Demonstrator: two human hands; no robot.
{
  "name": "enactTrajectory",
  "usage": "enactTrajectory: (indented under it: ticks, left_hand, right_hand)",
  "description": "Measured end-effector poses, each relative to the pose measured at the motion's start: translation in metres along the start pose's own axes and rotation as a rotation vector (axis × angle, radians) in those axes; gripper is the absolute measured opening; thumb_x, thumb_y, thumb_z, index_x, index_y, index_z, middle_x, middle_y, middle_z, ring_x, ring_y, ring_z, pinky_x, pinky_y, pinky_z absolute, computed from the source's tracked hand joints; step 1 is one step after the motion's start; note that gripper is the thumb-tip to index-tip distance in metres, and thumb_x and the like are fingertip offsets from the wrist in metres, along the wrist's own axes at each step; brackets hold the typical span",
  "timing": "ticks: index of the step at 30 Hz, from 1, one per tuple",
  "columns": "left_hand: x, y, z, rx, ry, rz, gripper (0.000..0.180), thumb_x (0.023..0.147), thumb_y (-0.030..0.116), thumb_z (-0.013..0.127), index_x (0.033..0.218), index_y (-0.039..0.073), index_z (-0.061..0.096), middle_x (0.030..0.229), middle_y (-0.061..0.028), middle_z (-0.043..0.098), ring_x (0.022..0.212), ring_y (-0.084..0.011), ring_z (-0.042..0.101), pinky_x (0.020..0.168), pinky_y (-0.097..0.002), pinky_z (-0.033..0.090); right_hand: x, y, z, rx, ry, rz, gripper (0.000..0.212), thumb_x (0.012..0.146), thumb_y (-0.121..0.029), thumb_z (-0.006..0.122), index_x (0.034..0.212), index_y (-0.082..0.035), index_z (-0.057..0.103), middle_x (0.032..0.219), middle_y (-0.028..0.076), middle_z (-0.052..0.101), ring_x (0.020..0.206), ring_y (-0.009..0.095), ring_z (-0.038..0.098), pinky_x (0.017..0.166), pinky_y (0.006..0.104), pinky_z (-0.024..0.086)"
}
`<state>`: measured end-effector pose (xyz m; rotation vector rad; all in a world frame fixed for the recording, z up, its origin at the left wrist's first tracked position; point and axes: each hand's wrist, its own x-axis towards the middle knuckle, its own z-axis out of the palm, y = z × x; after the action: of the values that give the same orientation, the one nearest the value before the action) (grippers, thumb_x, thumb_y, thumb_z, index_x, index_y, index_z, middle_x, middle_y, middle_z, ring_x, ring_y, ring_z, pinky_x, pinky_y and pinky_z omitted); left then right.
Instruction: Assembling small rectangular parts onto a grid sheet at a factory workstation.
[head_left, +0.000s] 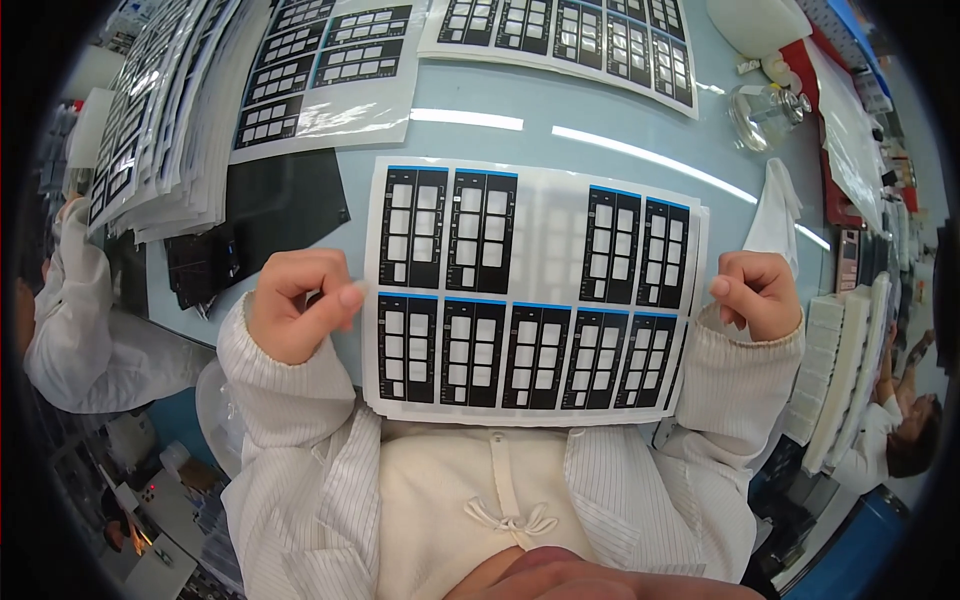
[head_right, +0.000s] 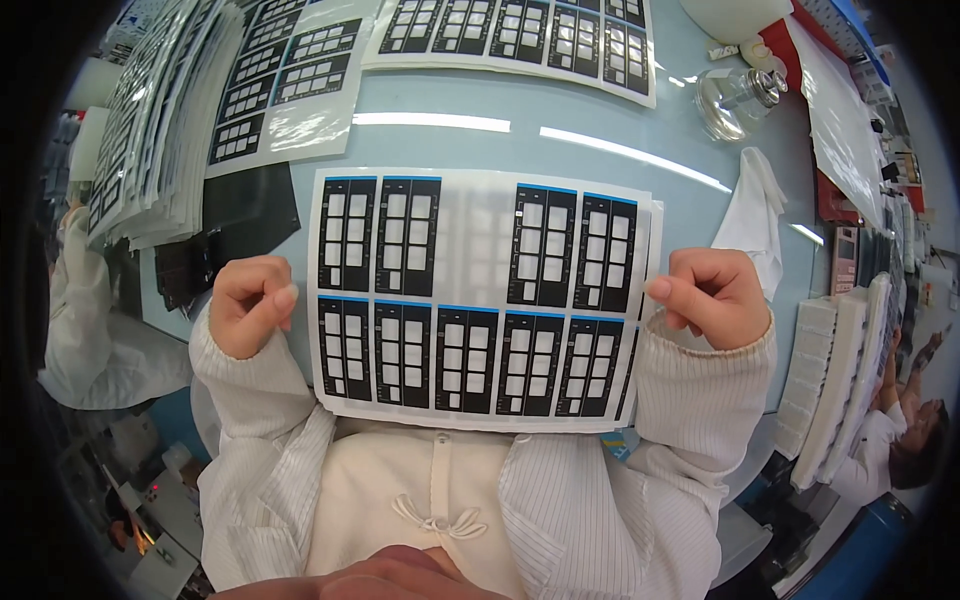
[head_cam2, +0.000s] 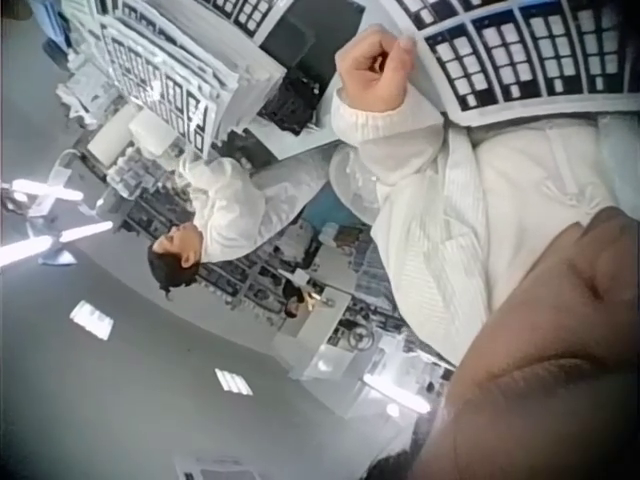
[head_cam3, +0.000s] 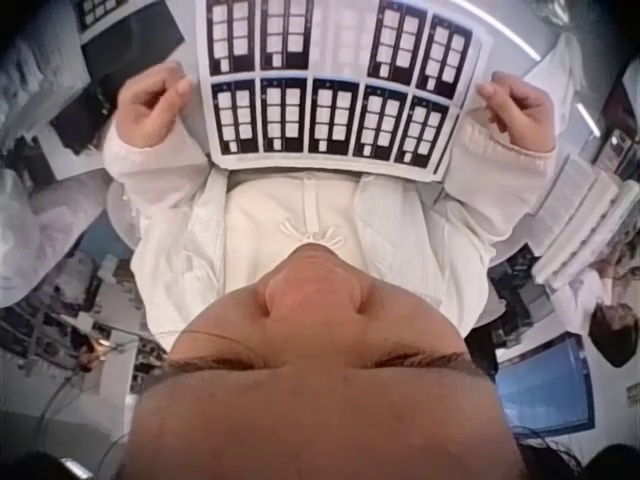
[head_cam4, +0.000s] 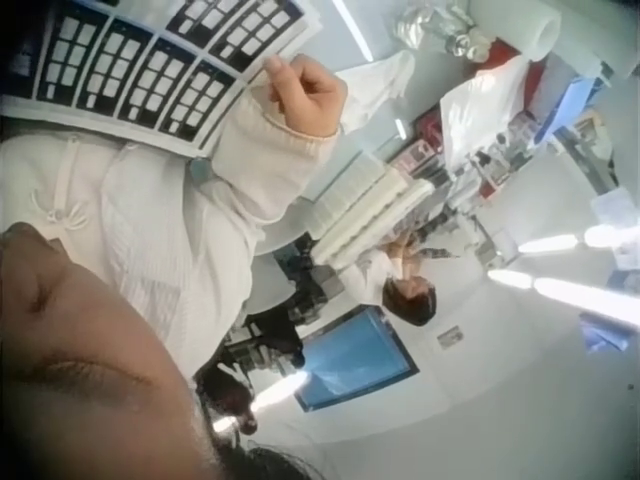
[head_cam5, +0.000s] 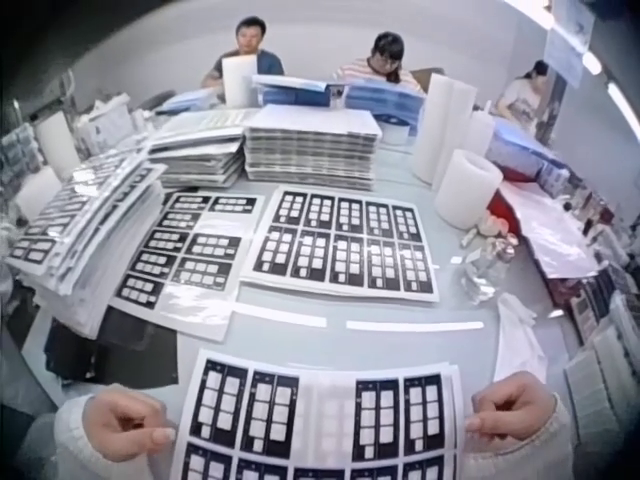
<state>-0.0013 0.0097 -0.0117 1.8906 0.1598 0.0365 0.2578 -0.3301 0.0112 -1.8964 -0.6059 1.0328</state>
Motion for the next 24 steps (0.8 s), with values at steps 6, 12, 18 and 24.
enactTrajectory:
  ticks: [6, 12, 18, 24]
  left_hand:
    - [-0.002, 0.007, -0.005, 0.129, 0.245, -0.071, 0.026, 0.083, 0.012, 0.059, 0.061, -0.001, 0.056, 0.055, -0.0055, 0.051, 0.048, -0.0111, 0.04, 0.047, -0.025, 0.03]
    - [0.025, 0.022, -0.016, 0.565, 0.362, 0.029, 0.011, 0.081, 0.008, 0.062, 0.075, -0.001, 0.062, 0.07, -0.0072, 0.056, 0.061, -0.0191, 0.052, 0.054, -0.029, 0.04]
    - [0.062, -0.002, -0.02, 0.807, 0.348, 0.189, 0.021, 0.084, 0.012, 0.058, 0.104, 0.006, 0.062, 0.119, -0.0165, 0.052, 0.111, -0.0339, 0.048, 0.093, -0.0394, 0.04]
    - [0.068, -0.019, -0.013, 0.853, 0.23, 0.206, 0.033, 0.092, 0.024, 0.047, 0.119, 0.007, 0.055, 0.13, -0.0169, 0.045, 0.123, -0.0334, 0.039, 0.102, -0.0411, 0.032]
  right_hand:
    - [0.006, 0.008, 0.009, 0.112, 0.2, -0.024, 0.036, 0.086, -0.02, 0.061, 0.055, -0.006, 0.05, 0.054, 0.0, 0.049, 0.042, 0.005, 0.04, 0.039, 0.0195, 0.028]
    - [0.002, -0.017, 0.006, 0.025, 0.331, -0.092, 0.03, 0.086, -0.017, 0.061, 0.06, -0.004, 0.052, 0.057, 0.0, 0.051, 0.045, 0.005, 0.042, 0.041, 0.0193, 0.031]
    - [0.009, -0.084, 0.011, -0.395, 0.216, -0.386, 0.019, 0.081, -0.013, 0.066, 0.069, -0.001, 0.058, 0.062, 0.002, 0.056, 0.05, 0.006, 0.049, 0.047, 0.0183, 0.036]
    - [0.104, -0.134, 0.05, -0.56, 0.138, -0.799, 0.016, 0.076, -0.017, 0.07, 0.084, -0.005, 0.064, 0.078, 0.002, 0.062, 0.071, 0.01, 0.057, 0.056, 0.0219, 0.041]
